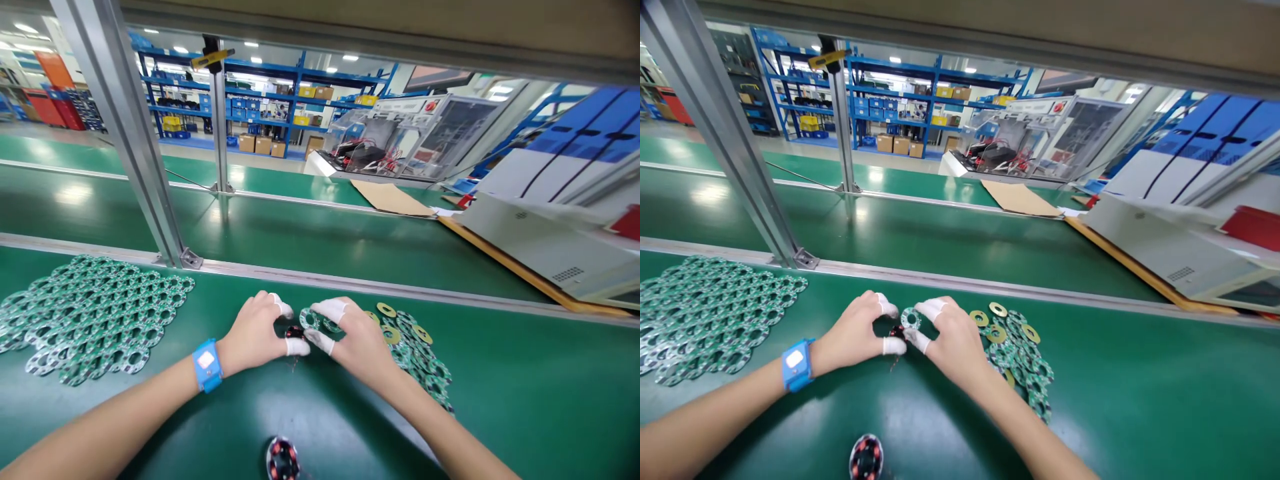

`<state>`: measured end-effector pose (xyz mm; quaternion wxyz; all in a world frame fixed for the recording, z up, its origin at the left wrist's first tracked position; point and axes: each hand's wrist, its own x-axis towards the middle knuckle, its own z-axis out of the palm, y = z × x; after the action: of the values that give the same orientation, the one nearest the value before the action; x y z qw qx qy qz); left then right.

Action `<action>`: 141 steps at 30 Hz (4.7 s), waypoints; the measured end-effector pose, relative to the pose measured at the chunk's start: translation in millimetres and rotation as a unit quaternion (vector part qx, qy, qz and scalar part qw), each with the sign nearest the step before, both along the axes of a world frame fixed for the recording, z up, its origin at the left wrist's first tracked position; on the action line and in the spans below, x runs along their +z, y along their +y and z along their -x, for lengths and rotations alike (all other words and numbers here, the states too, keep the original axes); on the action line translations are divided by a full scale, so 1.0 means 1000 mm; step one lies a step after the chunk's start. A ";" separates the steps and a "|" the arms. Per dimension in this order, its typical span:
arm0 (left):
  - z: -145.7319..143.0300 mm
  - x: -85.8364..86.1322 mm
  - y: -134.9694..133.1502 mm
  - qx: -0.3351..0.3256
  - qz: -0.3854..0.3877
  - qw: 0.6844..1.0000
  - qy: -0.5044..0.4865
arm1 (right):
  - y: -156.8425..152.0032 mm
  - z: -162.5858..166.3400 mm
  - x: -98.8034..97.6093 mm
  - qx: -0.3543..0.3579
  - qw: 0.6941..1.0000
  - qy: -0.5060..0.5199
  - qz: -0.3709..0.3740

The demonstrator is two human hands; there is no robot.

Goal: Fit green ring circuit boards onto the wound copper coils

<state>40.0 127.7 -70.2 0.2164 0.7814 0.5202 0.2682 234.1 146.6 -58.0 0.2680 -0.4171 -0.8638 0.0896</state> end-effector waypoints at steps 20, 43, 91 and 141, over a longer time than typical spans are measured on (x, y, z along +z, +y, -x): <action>-0.006 -0.025 -0.004 -0.008 -0.049 0.990 0.135 | -0.011 0.004 -0.017 0.060 0.991 -0.111 -0.037; -0.007 -0.024 -0.003 -0.010 -0.037 0.989 0.140 | -0.010 0.002 -0.026 0.055 0.989 -0.093 -0.102; -0.011 -0.009 -0.024 -0.175 -0.204 0.925 0.269 | -0.017 0.001 -0.005 0.009 0.993 -0.010 0.119; 0.005 -0.008 -0.004 -0.088 0.088 0.984 -0.126 | 0.013 -0.020 -0.006 -0.116 0.953 -0.281 -0.007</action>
<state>34.9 123.3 -77.8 0.3715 0.7619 0.4393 0.2974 253.6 159.7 -64.3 0.0258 -0.5213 -0.8502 -0.0689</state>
